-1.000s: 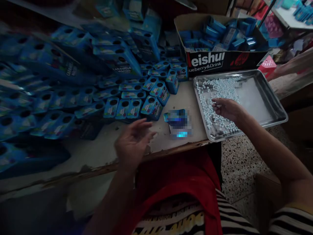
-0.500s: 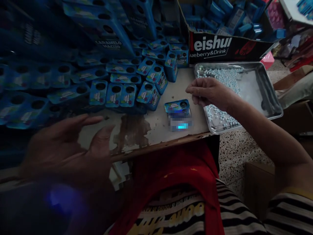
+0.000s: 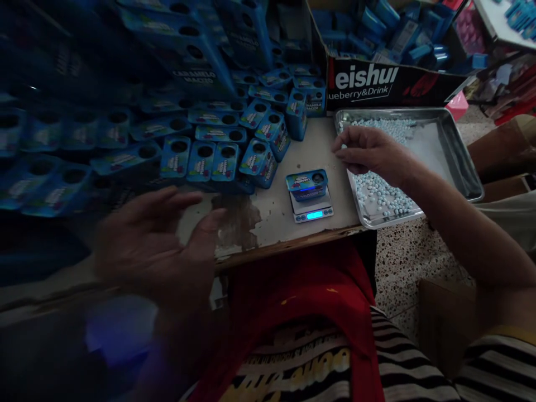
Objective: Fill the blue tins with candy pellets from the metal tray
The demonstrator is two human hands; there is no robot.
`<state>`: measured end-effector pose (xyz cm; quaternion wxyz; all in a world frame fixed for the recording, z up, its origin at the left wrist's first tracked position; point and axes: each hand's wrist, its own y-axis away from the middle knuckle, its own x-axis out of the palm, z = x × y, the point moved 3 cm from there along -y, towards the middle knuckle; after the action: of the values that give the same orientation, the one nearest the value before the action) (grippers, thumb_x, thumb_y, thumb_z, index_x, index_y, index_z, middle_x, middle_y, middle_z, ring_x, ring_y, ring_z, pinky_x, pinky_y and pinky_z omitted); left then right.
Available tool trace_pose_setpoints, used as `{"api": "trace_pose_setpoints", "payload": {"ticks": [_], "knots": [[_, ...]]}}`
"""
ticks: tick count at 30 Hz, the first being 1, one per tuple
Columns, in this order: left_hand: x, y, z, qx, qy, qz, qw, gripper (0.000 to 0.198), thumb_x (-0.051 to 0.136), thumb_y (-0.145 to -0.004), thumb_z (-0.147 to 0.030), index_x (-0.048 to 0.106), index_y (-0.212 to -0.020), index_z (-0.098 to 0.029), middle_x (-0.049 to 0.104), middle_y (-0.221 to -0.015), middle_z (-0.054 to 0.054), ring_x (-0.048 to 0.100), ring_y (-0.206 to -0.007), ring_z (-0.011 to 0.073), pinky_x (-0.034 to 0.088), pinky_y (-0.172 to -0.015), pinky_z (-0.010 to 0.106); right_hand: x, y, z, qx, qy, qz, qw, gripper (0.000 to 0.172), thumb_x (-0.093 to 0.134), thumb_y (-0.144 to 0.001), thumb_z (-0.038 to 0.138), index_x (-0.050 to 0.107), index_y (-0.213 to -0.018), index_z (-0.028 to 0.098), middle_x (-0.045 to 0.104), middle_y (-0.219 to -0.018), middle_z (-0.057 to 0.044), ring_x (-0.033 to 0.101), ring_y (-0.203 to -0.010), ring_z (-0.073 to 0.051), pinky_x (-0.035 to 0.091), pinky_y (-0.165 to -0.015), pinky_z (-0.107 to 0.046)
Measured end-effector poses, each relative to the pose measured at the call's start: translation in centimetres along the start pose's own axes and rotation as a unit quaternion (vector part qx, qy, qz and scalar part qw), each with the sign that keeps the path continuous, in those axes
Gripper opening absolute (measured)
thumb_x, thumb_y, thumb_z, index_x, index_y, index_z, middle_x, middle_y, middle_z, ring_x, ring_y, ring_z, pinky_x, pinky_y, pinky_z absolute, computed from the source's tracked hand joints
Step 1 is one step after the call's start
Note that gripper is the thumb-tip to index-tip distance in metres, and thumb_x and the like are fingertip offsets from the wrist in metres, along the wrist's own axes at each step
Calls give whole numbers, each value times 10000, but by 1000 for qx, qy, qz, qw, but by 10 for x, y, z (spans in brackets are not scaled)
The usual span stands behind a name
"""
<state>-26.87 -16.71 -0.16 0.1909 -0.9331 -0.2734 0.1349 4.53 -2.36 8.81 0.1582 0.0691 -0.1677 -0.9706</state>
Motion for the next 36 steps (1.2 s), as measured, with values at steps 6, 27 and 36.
{"api": "trace_pose_setpoints", "payload": {"ticks": [6, 27, 36], "knots": [[74, 29, 41, -61, 85, 105, 989, 738, 971, -823, -360, 610, -1458, -254, 688, -1498, 140, 692, -1424, 302, 583, -1234, 472, -55, 6, -6, -109, 336, -98, 930, 384, 943, -783, 129, 822, -1133, 229, 751, -1248, -98, 665, -1287, -323, 609, -1038, -461], [193, -26, -2, 180, -60, 249, 950, 281, 771, -973, -291, 839, -1244, -311, 793, -1203, 74, 722, -1184, 313, 477, -1268, 549, -9, -19, -119, 76, -460, -71, 882, 207, 635, -1098, 397, 675, -965, 242, 743, -911, -83, 731, -978, -243, 681, -906, -366], [138, 3, 52, -178, 98, 174, 964, 642, 1025, -661, -408, 754, -1201, -189, 818, -1073, 58, 805, -1018, 267, 675, -1020, 433, -64, -7, -96, -14, -197, -88, 976, 195, 805, -894, 175, 767, -1085, 188, 776, -1114, -129, 767, -1033, -243, 681, -964, -404]]}}
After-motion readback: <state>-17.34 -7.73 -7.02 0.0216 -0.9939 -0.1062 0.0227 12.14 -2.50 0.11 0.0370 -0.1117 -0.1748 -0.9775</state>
